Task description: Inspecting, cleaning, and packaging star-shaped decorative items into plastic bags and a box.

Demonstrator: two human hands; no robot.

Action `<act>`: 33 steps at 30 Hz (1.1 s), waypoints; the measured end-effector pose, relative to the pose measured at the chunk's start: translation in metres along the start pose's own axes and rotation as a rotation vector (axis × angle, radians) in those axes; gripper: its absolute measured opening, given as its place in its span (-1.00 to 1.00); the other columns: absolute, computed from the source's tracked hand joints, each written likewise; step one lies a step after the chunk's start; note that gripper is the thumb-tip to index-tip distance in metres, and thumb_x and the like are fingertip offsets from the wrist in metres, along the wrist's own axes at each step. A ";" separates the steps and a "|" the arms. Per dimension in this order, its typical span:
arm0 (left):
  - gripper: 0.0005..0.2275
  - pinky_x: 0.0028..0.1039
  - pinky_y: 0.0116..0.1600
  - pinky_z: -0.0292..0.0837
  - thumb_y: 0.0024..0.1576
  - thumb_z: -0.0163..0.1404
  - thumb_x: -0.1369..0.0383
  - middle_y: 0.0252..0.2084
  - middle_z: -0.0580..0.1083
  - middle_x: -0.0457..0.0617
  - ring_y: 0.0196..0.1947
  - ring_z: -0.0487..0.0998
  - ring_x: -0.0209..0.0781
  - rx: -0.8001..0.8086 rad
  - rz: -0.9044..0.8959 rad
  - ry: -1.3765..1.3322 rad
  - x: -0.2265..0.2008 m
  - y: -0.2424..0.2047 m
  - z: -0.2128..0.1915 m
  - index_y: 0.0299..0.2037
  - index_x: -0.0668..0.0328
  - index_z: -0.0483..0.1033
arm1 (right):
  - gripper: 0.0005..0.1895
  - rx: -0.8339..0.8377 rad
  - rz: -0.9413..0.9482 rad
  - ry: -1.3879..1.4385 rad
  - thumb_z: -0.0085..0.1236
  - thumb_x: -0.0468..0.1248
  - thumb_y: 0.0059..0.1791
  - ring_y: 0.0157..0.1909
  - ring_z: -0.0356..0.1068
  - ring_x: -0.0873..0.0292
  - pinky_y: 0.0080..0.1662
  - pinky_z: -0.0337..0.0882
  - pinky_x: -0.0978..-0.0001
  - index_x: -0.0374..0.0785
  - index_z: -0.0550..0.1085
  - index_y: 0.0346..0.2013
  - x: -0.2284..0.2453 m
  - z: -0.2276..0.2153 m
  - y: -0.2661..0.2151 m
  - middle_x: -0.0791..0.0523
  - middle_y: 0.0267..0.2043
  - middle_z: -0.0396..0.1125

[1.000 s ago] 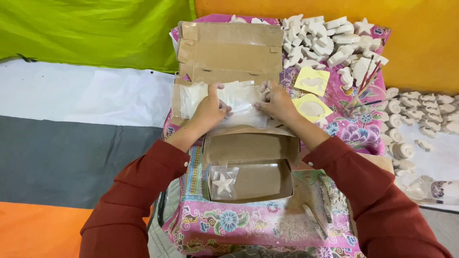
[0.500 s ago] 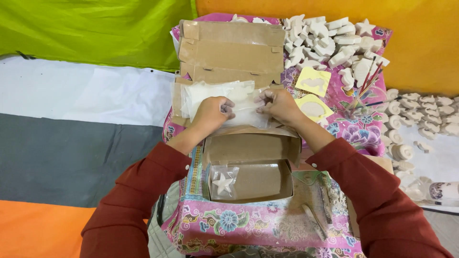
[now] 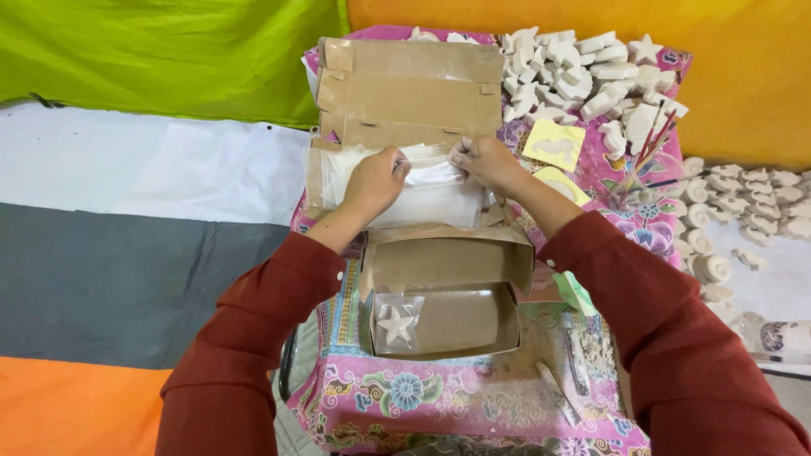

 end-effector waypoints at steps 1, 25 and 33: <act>-0.78 -0.09 0.04 0.47 0.26 -0.05 0.18 -0.21 0.59 0.14 -0.05 0.60 0.17 -0.002 0.003 0.001 0.005 0.007 0.005 -0.08 0.06 0.57 | -0.77 -0.004 -0.002 -0.001 0.06 -0.05 0.11 -0.28 0.51 0.07 -0.15 0.44 0.25 -0.05 0.59 -0.22 0.002 -0.001 0.003 0.15 -0.48 0.49; -0.50 0.05 0.28 0.31 0.07 0.20 0.08 0.05 0.52 0.30 0.18 0.48 0.30 0.293 0.044 0.205 -0.035 0.033 -0.024 0.12 0.25 0.53 | -0.83 -0.014 0.172 -0.066 0.24 -0.19 -0.05 -0.39 0.56 -0.01 -0.40 0.56 0.16 -0.19 0.65 -0.26 0.022 0.000 0.039 -0.05 -0.38 0.50; -0.48 -0.02 0.24 0.37 -0.07 0.32 0.14 0.04 0.54 0.20 0.18 0.50 0.23 0.308 -0.045 0.100 -0.023 0.038 -0.004 0.09 0.17 0.57 | -0.82 -0.030 0.151 0.153 0.20 -0.27 -0.03 -0.31 0.51 0.07 -0.30 0.61 0.31 -0.30 0.62 -0.21 0.027 -0.012 0.022 -0.07 -0.34 0.49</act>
Point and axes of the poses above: each hand's wrist, its own y-axis towards the middle knuckle, its own z-axis out of the palm, x = y × z, the point moved 3 cm from there along y, towards the middle knuckle
